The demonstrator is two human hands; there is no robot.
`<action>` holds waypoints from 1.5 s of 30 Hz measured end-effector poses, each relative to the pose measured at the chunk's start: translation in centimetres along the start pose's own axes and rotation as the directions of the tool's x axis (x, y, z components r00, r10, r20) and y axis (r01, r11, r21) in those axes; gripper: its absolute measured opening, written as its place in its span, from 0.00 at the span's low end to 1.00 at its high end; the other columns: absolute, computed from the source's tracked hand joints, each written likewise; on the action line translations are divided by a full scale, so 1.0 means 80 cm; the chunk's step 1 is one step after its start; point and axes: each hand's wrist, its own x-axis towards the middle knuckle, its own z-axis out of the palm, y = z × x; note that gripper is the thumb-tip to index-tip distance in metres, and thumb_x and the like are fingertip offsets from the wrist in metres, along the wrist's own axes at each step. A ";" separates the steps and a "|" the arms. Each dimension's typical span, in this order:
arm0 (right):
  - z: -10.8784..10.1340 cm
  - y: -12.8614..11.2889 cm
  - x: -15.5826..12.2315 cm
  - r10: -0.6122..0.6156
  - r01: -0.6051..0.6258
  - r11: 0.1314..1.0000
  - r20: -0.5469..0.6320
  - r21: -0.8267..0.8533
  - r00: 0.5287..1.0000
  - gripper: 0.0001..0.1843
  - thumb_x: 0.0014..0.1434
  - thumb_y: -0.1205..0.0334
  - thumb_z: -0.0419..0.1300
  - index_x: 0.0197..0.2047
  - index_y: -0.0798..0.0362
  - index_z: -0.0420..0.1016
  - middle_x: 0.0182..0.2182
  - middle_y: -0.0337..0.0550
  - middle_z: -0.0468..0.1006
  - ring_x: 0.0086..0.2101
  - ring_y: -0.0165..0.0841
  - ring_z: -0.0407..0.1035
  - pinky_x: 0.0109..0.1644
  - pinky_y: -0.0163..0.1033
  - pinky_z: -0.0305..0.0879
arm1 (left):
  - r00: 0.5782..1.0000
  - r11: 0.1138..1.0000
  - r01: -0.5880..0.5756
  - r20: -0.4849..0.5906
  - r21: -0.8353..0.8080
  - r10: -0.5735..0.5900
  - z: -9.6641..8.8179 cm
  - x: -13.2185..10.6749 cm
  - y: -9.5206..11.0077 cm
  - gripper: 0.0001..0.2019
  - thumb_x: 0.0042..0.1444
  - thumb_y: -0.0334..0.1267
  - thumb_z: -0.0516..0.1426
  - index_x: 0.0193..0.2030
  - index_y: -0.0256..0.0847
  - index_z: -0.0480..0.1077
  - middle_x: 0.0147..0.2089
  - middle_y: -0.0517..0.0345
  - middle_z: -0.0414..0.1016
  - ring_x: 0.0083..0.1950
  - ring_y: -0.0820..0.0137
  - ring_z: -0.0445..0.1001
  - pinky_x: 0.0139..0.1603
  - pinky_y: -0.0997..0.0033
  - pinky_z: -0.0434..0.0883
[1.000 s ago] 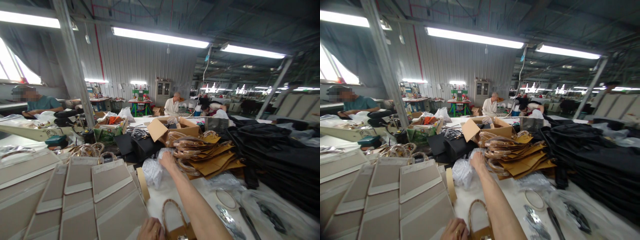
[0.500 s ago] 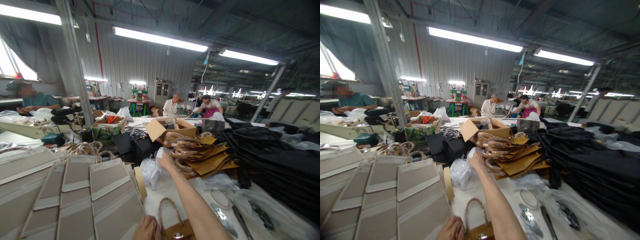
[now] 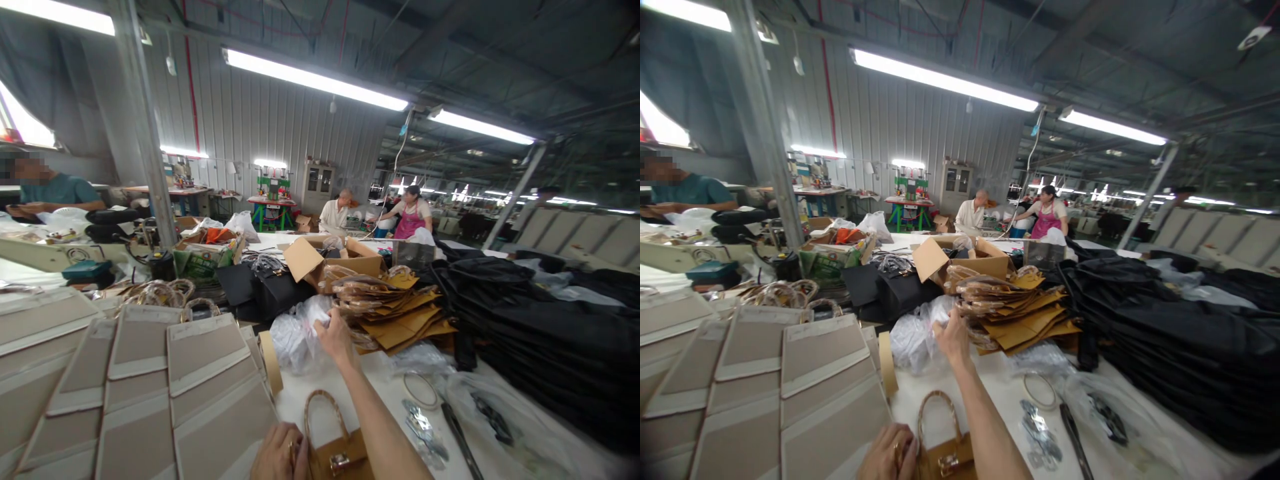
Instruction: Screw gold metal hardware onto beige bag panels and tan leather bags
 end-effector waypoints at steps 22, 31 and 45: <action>-0.030 0.047 -0.067 0.121 0.006 0.823 -0.186 0.568 0.975 0.22 0.52 0.46 0.70 0.44 0.53 0.75 0.37 0.42 0.78 0.34 0.35 0.69 0.43 0.40 0.69 | 0.949 0.994 0.027 0.314 -0.102 0.007 -0.062 0.016 0.058 0.20 0.76 0.46 0.46 0.40 0.44 0.75 0.38 0.58 0.80 0.42 0.63 0.75 0.45 0.63 0.64; -0.024 0.053 -0.078 0.205 -0.049 0.738 -0.155 0.673 0.966 0.25 0.52 0.45 0.70 0.44 0.54 0.72 0.33 0.39 0.77 0.29 0.32 0.69 0.34 0.36 0.68 | 0.878 0.969 -0.242 0.413 -0.048 0.240 -0.067 -0.024 0.099 0.13 0.74 0.42 0.52 0.38 0.44 0.72 0.38 0.58 0.79 0.40 0.63 0.75 0.41 0.62 0.66; 0.006 0.076 -0.137 0.299 -0.239 0.687 0.033 0.686 0.954 0.27 0.55 0.42 0.63 0.48 0.56 0.77 0.39 0.50 0.80 0.39 0.41 0.74 0.44 0.43 0.75 | 0.953 0.953 -0.298 0.071 0.051 0.294 -0.057 -0.115 0.103 0.08 0.72 0.40 0.53 0.45 0.45 0.74 0.45 0.56 0.85 0.43 0.64 0.83 0.44 0.66 0.80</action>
